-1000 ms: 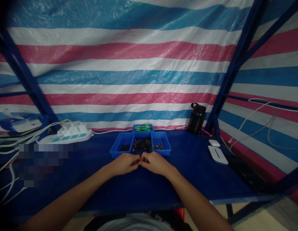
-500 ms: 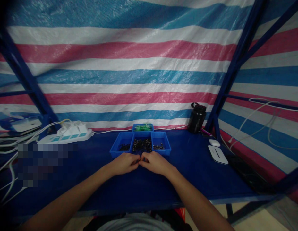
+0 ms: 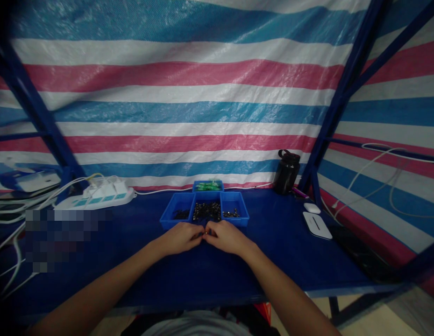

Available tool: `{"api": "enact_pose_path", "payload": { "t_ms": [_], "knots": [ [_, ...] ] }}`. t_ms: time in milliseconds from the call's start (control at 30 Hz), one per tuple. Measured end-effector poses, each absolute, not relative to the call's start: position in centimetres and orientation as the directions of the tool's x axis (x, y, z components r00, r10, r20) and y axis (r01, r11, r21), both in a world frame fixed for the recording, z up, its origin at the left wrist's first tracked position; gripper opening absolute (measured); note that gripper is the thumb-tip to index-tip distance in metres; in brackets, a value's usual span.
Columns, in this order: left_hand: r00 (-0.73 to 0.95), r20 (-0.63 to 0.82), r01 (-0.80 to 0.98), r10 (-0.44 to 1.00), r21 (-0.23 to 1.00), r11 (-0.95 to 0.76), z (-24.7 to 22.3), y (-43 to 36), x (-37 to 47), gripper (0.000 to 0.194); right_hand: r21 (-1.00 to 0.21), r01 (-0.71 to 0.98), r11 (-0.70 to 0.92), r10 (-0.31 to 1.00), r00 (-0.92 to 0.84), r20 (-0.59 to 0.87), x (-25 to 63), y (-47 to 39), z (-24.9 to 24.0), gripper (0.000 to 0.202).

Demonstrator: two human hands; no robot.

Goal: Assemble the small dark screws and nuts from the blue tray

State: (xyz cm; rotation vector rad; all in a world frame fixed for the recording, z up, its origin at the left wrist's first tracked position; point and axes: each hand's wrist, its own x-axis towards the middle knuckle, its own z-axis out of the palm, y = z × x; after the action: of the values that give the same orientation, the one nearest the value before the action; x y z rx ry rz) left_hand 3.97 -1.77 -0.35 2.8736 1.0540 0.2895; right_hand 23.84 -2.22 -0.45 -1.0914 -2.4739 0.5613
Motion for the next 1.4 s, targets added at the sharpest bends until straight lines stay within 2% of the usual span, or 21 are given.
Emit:
{"api": "enact_pose_path", "payload": {
  "t_ms": [467, 833, 1167, 1400],
  "knots": [
    [0.737, 0.175, 0.646, 0.652, 0.099, -0.757, -0.5, -1.6, 3.8, 0.013, -0.439, 0.636, 0.635, 0.756, -0.629, 0.181, 24.0, -2.0, -0.9, 0.009],
    [0.767, 0.188, 0.580, 0.613, 0.203, -0.789, -0.2, -1.9, 3.9, 0.012, -0.429, 0.638, 0.640, 0.747, -0.648, 0.150, 23.8, -2.1, -1.3, 0.011],
    [0.789, 0.189, 0.546, 0.584, 0.220, -0.809, -0.2, -1.9, 3.9, 0.013, -0.415, 0.636, 0.650, 0.739, -0.656, 0.154, 23.8, -1.8, -1.7, 0.014],
    [0.755, 0.214, 0.587, 0.620, 0.202, -0.784, -0.5, -1.7, 3.8, 0.011, -0.439, 0.620, 0.650, 0.736, -0.656, 0.164, 24.0, -1.8, -1.4, 0.016]
  ]
}}
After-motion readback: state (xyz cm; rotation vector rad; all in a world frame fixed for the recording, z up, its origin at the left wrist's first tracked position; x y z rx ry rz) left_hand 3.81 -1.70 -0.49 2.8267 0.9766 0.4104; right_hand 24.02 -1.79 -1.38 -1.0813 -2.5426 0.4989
